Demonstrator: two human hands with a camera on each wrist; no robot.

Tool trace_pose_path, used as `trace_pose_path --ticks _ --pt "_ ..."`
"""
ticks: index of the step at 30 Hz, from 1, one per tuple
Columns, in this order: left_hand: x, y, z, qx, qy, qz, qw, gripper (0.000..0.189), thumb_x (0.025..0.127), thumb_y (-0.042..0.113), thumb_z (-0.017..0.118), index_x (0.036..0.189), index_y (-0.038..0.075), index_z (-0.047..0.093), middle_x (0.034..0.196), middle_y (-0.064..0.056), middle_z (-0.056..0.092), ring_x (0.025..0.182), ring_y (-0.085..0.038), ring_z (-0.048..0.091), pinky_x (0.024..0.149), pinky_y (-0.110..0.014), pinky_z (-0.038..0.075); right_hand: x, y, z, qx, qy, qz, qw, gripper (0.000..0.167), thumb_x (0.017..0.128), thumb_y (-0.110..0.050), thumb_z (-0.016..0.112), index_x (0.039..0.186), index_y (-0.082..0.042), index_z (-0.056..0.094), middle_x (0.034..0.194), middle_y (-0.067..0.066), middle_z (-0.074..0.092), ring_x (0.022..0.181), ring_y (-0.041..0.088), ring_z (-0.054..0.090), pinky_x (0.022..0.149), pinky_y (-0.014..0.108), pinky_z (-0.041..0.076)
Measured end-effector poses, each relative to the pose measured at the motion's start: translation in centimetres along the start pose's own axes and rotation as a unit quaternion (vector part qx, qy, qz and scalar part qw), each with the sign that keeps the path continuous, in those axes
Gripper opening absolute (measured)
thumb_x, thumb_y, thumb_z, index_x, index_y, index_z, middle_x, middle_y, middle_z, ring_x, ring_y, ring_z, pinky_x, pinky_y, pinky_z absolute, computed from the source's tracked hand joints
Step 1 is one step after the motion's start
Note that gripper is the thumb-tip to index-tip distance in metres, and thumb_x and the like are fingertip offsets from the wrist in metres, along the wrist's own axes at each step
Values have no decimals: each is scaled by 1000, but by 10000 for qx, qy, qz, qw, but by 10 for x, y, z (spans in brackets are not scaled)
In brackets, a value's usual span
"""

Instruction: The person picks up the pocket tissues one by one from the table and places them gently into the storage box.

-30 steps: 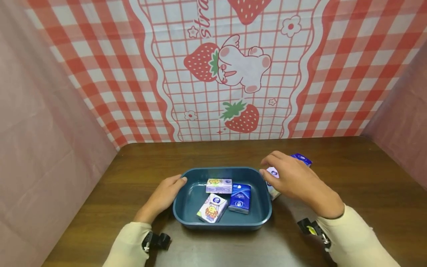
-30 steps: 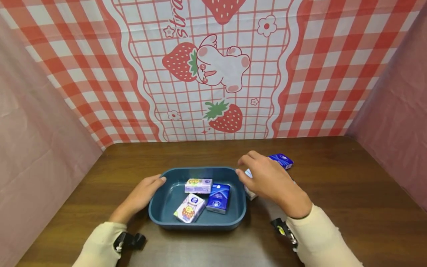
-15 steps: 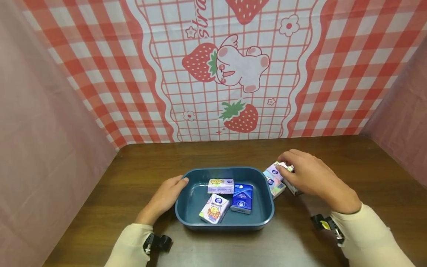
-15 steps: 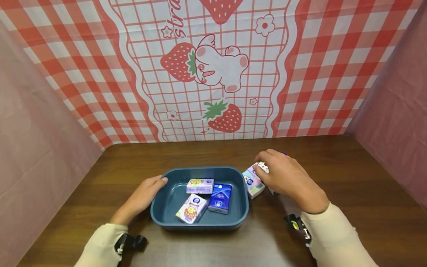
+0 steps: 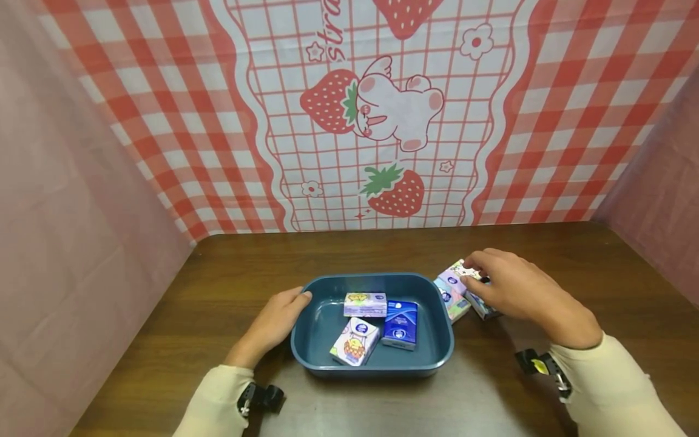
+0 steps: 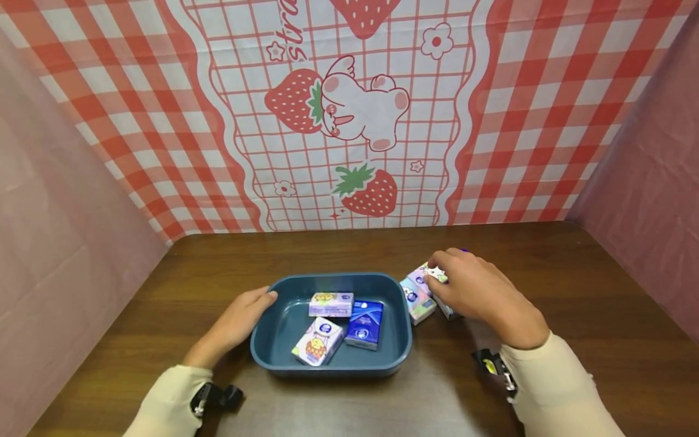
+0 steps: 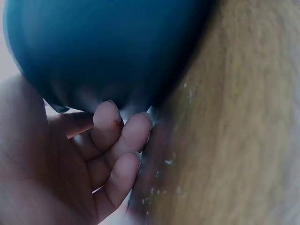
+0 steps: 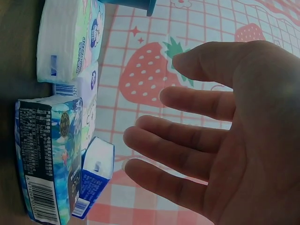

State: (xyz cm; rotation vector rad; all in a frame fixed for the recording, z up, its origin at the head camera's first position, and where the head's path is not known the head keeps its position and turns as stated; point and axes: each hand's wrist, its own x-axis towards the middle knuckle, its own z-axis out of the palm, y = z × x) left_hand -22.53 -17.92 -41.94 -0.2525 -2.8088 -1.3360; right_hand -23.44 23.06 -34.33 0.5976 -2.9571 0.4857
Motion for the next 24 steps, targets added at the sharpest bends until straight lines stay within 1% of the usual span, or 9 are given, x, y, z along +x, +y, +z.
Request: trace_pose_path --ticks 4,8,17,21,24 --pt "-1 0 0 33 1 84 10000 30 105 25 48 115 11 72 104 -3 70 100 -19 61 95 -45 46 0 1 1 -16 -47 39 10000 41 92 -30 72 122 -2 66 116 16 67 102 34 64 82 53 55" --pt "-1 0 1 54 9 108 9999 31 105 25 48 120 10 71 109 -4 70 105 -20 62 98 -47 45 1 2 1 -24 -95 64 9999 42 91 -30 74 121 -2 66 114 16 67 100 33 64 81 53 56" --pt "-1 1 2 176 20 84 9998 32 105 29 47 116 12 71 106 -2 70 101 -19 61 96 -47 46 1 9 3 -146 -30 -165 9998 38 89 -23 74 118 2 67 113 17 68 101 33 65 87 57 51" --pt "-2 1 2 141 -4 77 9999 31 105 29 46 115 13 71 105 -1 69 99 -19 61 95 -46 46 0 11 3 -125 -42 -196 9997 38 90 -22 74 118 2 67 114 17 68 102 33 64 88 57 51" --pt "-2 0 2 149 -4 138 9998 32 106 29 46 116 12 71 106 -2 70 101 -19 61 96 -47 46 0 12 3 -90 -95 -175 9998 40 90 -23 74 120 2 66 115 18 68 103 35 64 89 58 50"
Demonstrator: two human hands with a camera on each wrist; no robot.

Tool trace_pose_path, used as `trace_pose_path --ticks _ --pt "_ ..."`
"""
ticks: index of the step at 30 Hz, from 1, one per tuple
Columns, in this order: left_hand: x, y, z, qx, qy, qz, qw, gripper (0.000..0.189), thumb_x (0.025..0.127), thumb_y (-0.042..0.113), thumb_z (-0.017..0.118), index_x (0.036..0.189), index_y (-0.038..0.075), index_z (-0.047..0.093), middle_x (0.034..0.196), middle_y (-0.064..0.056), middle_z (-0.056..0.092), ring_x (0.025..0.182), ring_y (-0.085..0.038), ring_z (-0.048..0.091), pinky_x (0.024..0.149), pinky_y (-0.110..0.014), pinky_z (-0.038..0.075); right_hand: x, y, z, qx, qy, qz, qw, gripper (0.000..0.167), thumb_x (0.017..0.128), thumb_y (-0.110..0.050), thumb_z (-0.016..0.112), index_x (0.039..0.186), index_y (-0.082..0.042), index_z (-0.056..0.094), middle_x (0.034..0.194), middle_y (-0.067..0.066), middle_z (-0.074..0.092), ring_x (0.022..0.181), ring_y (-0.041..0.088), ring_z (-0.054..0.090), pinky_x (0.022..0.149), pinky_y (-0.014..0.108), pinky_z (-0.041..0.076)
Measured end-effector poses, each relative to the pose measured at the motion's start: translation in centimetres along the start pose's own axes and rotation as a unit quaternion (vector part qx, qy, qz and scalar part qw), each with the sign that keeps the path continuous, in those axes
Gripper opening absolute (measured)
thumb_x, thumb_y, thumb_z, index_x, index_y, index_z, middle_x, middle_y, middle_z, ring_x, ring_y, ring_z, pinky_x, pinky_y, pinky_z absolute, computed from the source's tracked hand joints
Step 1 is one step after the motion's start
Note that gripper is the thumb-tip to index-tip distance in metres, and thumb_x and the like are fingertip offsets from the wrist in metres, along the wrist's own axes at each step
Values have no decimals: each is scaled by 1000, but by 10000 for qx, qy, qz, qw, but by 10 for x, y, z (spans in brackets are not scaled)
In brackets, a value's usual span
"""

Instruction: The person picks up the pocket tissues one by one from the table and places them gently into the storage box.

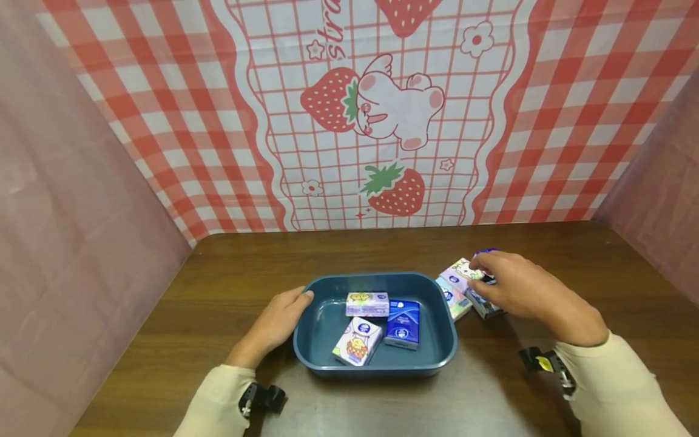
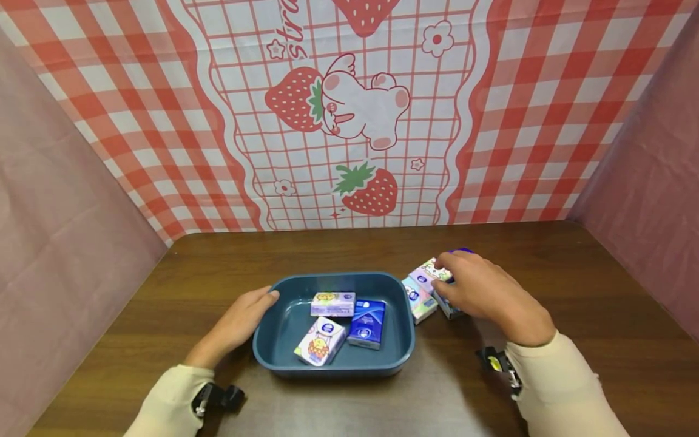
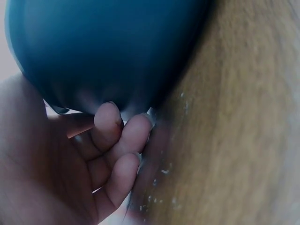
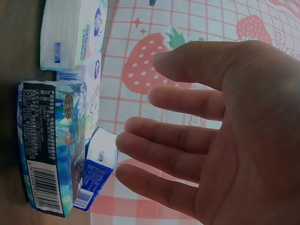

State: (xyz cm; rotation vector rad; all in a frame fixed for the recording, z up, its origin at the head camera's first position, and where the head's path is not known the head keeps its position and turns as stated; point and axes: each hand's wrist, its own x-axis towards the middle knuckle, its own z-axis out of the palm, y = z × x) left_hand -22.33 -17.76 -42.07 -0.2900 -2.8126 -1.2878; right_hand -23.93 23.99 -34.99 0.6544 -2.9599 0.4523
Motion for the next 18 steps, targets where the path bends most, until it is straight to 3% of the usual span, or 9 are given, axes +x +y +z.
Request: trace_pose_path --ticks 10,18 --pt "0 -2 0 -33 -7 65 10000 37 107 29 45 124 7 68 115 -6 69 111 -23 61 102 -49 43 2 1 -1 124 -557 291 9979 48 88 -26 77 125 1 64 117 20 67 104 38 63 89 61 49" --pt "0 -2 0 -91 -49 -3 9999 37 107 31 45 125 8 68 114 -5 69 109 -22 61 101 -50 44 2 3 0 116 -690 354 9969 49 87 -27 77 126 -1 64 118 20 66 103 39 62 90 65 47"
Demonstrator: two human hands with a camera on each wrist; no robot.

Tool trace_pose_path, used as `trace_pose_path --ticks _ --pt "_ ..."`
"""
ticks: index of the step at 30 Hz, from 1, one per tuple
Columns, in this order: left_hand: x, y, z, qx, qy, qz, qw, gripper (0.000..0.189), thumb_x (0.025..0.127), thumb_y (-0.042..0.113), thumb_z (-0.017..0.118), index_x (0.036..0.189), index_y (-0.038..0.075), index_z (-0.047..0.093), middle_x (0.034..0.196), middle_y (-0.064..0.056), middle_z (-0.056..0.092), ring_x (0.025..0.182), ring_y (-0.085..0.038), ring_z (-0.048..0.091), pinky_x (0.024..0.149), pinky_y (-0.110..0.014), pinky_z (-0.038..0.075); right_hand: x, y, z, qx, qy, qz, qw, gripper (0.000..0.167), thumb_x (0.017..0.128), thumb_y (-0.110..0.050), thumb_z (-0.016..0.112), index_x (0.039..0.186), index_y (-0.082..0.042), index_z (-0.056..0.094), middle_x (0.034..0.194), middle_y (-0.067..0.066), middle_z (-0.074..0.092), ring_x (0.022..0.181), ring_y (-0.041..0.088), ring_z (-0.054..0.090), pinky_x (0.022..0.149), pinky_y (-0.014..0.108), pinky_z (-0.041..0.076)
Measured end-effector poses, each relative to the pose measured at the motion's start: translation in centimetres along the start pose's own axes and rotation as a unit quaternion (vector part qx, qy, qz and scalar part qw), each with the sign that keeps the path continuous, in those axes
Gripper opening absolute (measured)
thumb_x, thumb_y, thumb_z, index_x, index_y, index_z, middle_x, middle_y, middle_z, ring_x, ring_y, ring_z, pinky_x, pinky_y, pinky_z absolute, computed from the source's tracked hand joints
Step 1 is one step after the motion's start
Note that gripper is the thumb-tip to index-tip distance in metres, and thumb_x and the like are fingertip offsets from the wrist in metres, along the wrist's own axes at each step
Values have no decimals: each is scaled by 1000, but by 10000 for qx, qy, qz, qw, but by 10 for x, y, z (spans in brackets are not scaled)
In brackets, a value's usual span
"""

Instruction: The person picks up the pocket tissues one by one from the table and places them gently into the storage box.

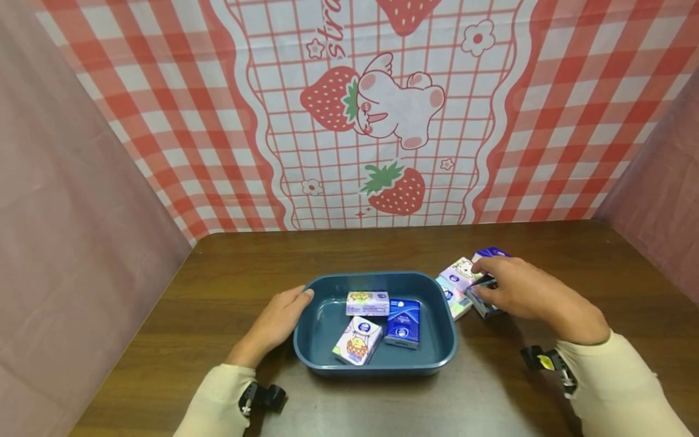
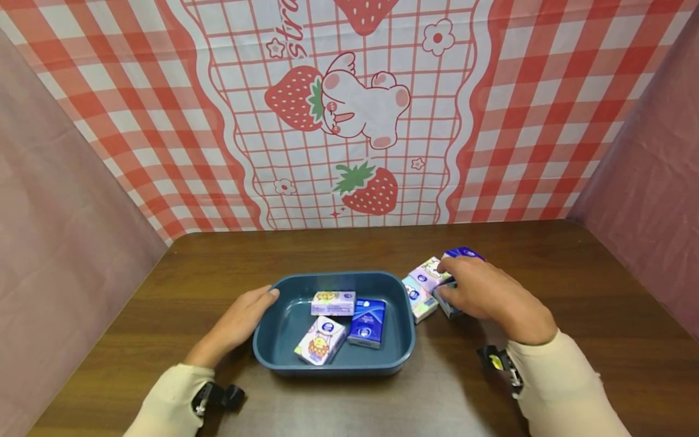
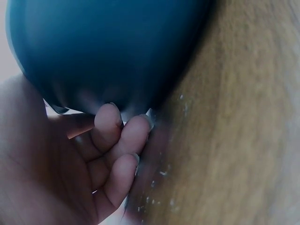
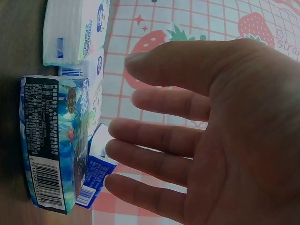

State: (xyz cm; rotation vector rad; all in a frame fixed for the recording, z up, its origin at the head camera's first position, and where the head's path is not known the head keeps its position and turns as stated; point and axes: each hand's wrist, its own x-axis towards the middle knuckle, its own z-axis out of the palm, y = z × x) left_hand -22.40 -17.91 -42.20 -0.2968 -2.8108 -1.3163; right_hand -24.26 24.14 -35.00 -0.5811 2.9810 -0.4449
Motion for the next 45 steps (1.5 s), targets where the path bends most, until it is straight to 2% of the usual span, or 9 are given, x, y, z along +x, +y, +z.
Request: trace_pose_path --ticks 5,9,14,22,29,35,45 --pt "0 0 1 -26 -3 -14 10000 37 107 30 45 125 8 68 115 -6 69 109 -23 61 102 -50 43 -1 4 0 15 -241 42 9997 51 85 -26 79 126 -1 63 118 22 65 101 40 61 88 65 48" --pt "1 0 1 14 23 32 10000 37 106 28 45 127 7 67 118 -7 69 114 -24 60 103 -50 43 0 5 2 31 -444 46 9990 51 84 -22 80 126 0 63 118 21 65 107 44 60 90 65 47" --pt "2 -1 2 72 41 72 9999 34 106 28 45 121 10 70 113 -5 69 109 -23 61 100 -48 45 -1 6 5 22 -581 118 9982 53 83 -22 81 127 -1 63 120 22 64 110 46 59 89 64 48" --pt "2 0 2 83 60 37 9999 33 106 30 46 117 11 70 110 -4 69 106 -22 61 99 -48 45 -4 5 4 -192 -630 501 9966 60 79 -27 85 130 -5 62 121 22 63 109 49 59 85 68 47" --pt "2 -1 1 40 47 -17 10000 33 106 30 46 119 11 70 111 -4 69 106 -22 61 99 -48 45 -4 6 2 -452 -801 723 9931 64 76 -35 86 130 -10 62 113 20 64 98 42 59 80 70 46" --pt "1 -2 1 -2 26 -59 10000 35 106 30 46 123 10 69 114 -5 69 108 -22 61 101 -49 44 -4 5 4 -597 -819 793 9917 69 74 -37 87 133 -10 61 122 24 62 110 50 55 84 74 41" --pt "1 -2 1 0 22 -27 10000 38 106 31 46 127 7 67 119 -7 68 114 -24 60 103 -50 42 -2 4 7 -747 -799 827 9905 68 74 -36 87 131 -10 63 120 23 62 111 49 55 82 75 41"
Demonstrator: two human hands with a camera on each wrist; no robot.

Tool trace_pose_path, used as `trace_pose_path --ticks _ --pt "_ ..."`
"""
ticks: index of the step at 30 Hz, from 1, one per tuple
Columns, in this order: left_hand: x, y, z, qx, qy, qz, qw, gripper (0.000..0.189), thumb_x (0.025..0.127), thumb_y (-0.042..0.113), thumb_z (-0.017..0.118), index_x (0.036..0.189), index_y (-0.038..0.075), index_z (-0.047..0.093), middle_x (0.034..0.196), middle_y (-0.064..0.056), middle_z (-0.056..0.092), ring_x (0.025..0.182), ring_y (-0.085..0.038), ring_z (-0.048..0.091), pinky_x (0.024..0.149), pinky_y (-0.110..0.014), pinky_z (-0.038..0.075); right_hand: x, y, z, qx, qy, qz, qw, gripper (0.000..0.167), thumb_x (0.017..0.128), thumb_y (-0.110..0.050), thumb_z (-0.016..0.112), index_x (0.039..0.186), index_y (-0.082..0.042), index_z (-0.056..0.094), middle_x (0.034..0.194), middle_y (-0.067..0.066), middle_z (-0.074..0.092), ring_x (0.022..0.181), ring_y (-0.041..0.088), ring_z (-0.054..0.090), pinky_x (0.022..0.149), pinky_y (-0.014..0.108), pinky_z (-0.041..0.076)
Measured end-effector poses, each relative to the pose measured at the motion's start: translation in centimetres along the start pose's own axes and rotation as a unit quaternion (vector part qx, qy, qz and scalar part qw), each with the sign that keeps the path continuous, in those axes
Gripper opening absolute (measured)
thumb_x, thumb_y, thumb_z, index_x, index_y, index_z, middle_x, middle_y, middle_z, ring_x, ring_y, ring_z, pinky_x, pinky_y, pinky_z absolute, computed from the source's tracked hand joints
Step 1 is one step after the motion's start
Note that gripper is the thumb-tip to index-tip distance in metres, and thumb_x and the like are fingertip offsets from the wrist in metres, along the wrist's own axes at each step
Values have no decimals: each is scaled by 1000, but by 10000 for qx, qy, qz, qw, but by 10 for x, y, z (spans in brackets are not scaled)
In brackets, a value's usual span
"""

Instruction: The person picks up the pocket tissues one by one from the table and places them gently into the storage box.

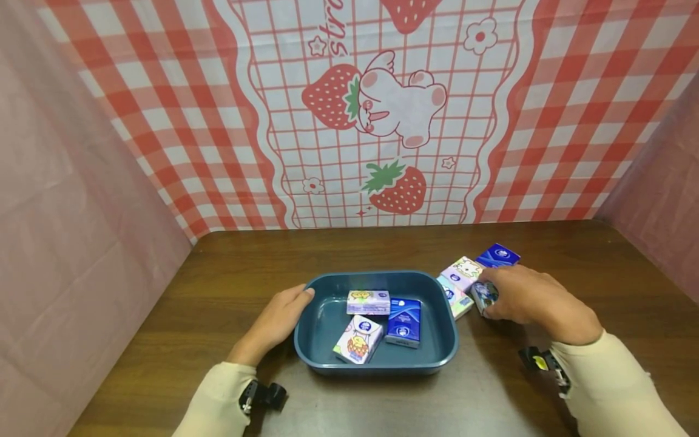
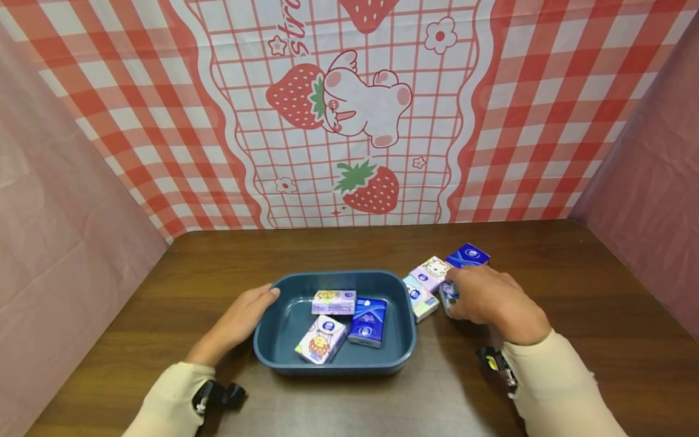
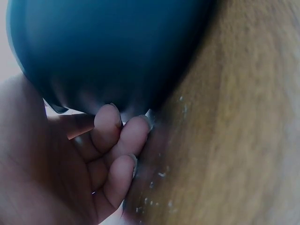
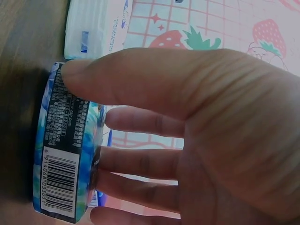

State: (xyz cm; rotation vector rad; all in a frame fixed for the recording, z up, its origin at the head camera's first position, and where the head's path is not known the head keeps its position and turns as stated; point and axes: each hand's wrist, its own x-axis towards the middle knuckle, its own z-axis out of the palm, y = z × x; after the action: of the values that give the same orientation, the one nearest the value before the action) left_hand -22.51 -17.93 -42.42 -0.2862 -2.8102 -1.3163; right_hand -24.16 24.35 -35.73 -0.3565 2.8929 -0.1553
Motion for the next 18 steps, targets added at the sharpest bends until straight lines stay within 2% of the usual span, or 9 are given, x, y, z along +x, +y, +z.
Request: trace_pose_path --ticks 18 --pt "0 0 0 -17 -48 -36 10000 38 107 32 45 127 8 67 119 -7 68 113 -24 60 103 -51 42 0 -2 3 -182 -44 51 9998 72 74 -40 87 133 -9 62 118 23 63 110 50 55 79 71 46"
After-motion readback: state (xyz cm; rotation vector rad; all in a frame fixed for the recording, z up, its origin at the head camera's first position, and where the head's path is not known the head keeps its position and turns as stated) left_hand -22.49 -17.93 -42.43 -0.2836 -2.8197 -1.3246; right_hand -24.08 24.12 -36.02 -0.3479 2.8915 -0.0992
